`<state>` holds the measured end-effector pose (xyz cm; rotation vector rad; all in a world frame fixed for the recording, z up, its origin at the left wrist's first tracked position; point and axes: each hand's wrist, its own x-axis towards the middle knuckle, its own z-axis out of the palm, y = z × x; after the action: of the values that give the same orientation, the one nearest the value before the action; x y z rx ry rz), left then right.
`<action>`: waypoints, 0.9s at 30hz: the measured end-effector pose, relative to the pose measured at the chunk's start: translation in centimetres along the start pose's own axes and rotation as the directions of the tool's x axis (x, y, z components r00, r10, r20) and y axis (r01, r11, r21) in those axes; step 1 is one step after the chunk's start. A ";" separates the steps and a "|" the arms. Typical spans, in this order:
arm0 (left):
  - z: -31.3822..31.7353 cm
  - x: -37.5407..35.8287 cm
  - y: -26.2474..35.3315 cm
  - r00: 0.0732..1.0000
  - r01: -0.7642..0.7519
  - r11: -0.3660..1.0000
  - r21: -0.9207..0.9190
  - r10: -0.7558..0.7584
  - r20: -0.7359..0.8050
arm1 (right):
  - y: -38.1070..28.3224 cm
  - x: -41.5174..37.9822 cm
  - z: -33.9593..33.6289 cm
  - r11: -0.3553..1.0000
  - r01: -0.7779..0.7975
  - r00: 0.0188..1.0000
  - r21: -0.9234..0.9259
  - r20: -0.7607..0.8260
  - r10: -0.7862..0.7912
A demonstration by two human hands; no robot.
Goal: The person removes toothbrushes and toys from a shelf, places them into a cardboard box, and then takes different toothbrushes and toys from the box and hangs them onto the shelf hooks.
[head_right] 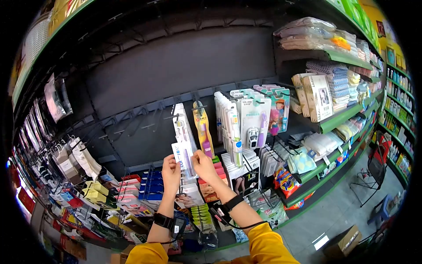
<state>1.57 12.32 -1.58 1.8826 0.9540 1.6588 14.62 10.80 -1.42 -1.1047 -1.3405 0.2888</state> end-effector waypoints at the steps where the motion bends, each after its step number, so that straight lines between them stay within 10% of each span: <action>1: 0.2 0.1 -0.3 1.000 0.007 1.000 0.024 -0.007 0.012 | 0.3 0.3 0.1 1.000 -0.008 1.000 -0.026 -0.005 0.008; 10: -0.7 -4.2 -2.7 0.999 -0.032 0.979 0.202 0.023 0.043 | 2.5 -5.1 -1.2 0.965 0.011 0.991 -0.263 0.131 0.024; 14: -1.7 -8.9 -2.5 0.982 0.155 0.986 -0.057 -0.147 0.116 | -0.4 -8.5 -1.3 0.970 -0.032 0.965 -0.242 0.246 0.093; 18: -4.2 -11.7 -0.5 0.999 0.032 0.993 0.113 -0.034 0.010 | -0.7 -10.5 0.7 0.964 0.190 0.977 -0.187 0.134 -0.167; 22: -8.4 -16.9 0.3 0.941 0.317 0.949 0.006 -0.313 -0.128 | -1.8 -14.7 3.9 0.956 -0.269 0.919 0.113 0.328 0.220; 27: -15.7 -26.6 -2.6 0.705 0.699 0.711 0.079 -0.665 -0.245 | -1.4 -22.9 12.5 0.841 -0.541 0.620 -0.008 0.672 0.406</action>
<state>-15.28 -7.54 -18.45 1.1933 1.6765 1.3242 -3.21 -0.76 -16.62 -1.2306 -1.5460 1.2934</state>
